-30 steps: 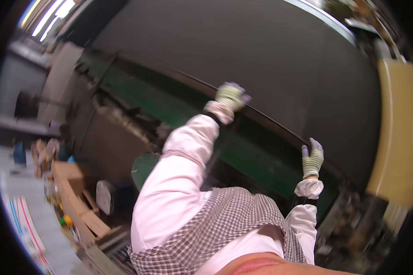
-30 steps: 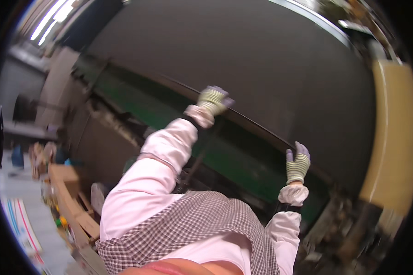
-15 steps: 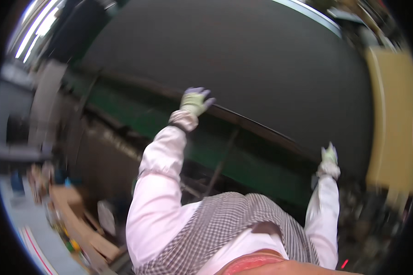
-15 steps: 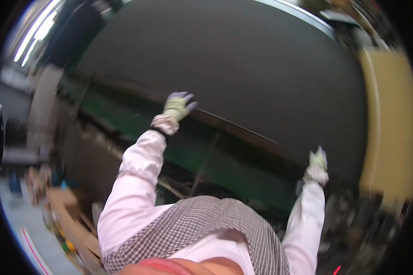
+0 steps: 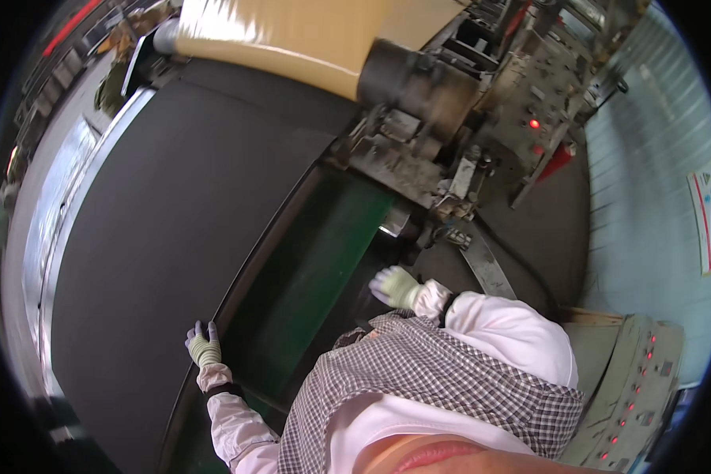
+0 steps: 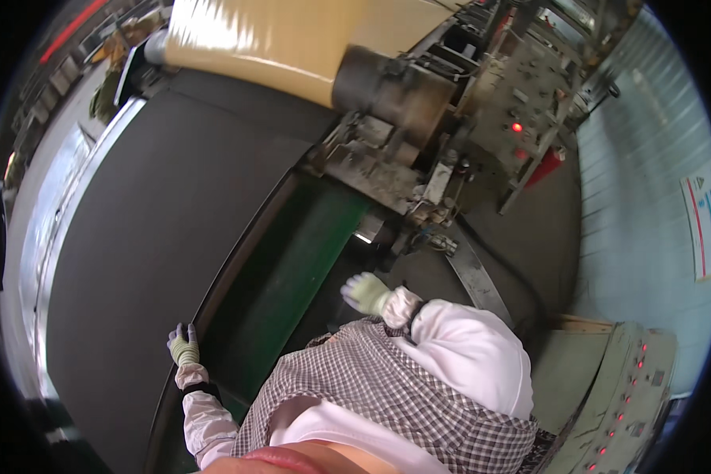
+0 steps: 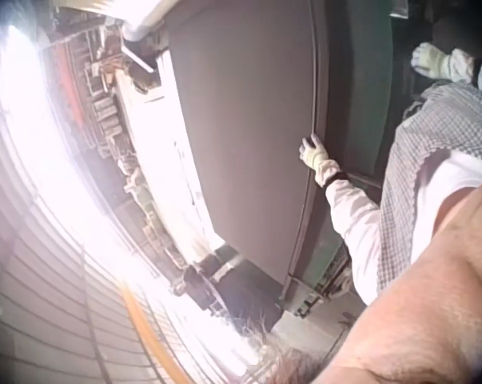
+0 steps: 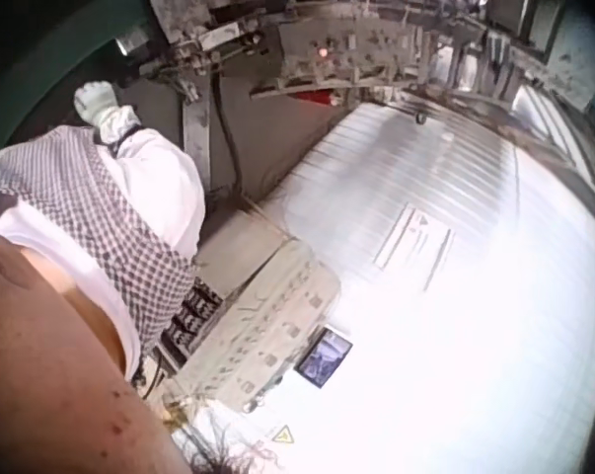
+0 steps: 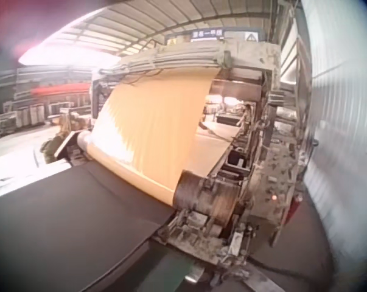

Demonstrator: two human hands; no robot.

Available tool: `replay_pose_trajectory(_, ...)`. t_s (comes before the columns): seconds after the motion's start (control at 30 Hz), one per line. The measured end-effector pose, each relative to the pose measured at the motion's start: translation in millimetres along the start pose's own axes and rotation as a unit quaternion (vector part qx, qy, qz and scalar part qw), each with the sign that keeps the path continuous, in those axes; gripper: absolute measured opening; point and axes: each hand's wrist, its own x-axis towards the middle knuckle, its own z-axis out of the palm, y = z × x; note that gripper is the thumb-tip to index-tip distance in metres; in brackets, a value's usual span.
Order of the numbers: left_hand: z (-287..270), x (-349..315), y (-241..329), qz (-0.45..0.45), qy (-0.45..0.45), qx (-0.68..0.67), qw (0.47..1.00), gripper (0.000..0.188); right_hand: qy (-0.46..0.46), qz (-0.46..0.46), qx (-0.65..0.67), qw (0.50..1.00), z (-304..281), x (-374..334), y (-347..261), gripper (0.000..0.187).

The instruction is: Operating and monitoring a large industrial machine processing wide rolls of dark material.

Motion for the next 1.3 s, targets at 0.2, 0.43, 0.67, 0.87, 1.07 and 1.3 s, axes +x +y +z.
replay_pose_trajectory(0.2, 1.2, 42.2, 111.3, -0.008, -0.046, 0.013, 0.999, 0.055, -0.348, 0.37, -0.005, 0.862, 0.8, -157.7, 100.7, 0.029)
replay_pose_trajectory(0.43, -4.2, 55.9, 199.7, -0.001, -0.065, 0.022, 0.998, 0.056, -0.407, 0.504, 0.073, 0.758, -0.8, -204.7, 139.8, 0.037)
replay_pose_trajectory(0.67, -17.7, 75.5, 280.3, 0.044, -0.05, -0.018, 0.998, 0.057, -0.385, 0.411, 0.104, 0.82, -12.4, -163.7, 155.8, 0.035)
replay_pose_trajectory(0.87, 15.7, 73.0, 267.8, 0.136, 0.018, -0.175, 0.975, 0.048, -0.381, 0.441, 0.072, 0.81, -26.1, -172.8, 176.0, 0.036)
replay_pose_trajectory(1.07, 17.3, 42.7, 155.6, -0.106, -0.024, -0.078, 0.991, 0.064, -0.376, 0.472, 0.093, 0.792, -30.5, -185.5, 195.7, 0.04)
replay_pose_trajectory(1.3, 23.0, 28.7, 141.7, -0.089, -0.026, -0.09, 0.992, 0.057, -0.418, 0.494, 0.081, 0.758, -21.8, -186.9, 203.0, 0.041)
